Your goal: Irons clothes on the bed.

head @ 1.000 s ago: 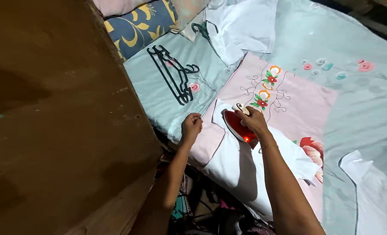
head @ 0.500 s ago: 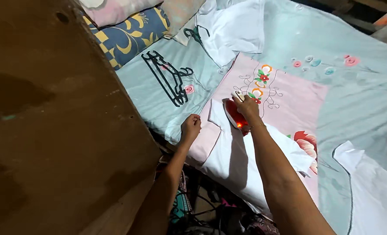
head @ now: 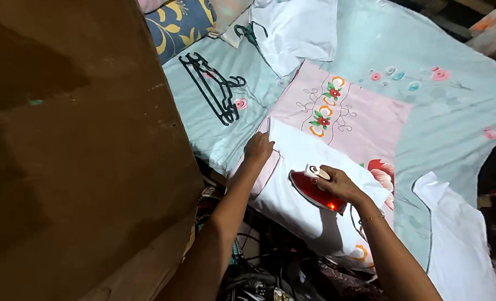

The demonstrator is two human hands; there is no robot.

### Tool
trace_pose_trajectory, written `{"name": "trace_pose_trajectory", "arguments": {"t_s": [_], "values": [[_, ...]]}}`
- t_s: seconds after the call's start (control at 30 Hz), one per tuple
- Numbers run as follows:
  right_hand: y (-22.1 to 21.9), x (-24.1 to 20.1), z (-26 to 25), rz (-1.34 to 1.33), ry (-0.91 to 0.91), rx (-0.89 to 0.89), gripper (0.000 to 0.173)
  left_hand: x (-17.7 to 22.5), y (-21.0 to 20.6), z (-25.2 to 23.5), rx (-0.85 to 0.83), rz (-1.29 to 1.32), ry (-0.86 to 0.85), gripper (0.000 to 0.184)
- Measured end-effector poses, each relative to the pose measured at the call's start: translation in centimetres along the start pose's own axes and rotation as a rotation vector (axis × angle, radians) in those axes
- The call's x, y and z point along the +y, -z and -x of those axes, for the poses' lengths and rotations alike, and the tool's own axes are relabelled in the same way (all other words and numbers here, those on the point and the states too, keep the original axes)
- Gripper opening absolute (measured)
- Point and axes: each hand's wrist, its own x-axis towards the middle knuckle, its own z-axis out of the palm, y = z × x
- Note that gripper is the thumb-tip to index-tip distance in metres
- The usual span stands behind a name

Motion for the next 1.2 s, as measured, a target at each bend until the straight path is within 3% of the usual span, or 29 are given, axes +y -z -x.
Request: {"name": "trace_pose_trajectory", "arguments": {"t_s": [0.2,0.4,0.57,0.87,1.0,1.2], "values": [[-1.5,-1.4,-0.3,0.103,0.003,0.11,0.042,1.0,1.2,-1.9,-0.08,0.138,-0.049,0.036],[-2.9,-3.1,-1.2,0.112,-0.091,0.216,0.044,1.1,1.4,-3.8,-0.252,0.539,0.036,0.037],[-3.2,-3.8,-1.6,0.134,-0.097,0.239,0.045,0.4,2.2,-4.2,-0.123,0.472,-0.07,0.037],[-3.7,-7.6,-6.4,0.208,-0.207,0.227,0.048,0.6,2.7,-3.9,-0.079,0.441,-0.072,0.036],[-3.7,-7.4,-6.0,0.195,-0.206,0.207,0.05,-0.1,3.7,-2.3,-0.009,0.367,-0.107,0.039],[-4.1,-6.5,-4.3,0.161,-0.173,0.174,0.048,-5.6,3.5,-0.1,0.147,0.341,-0.084,0.03]]}}
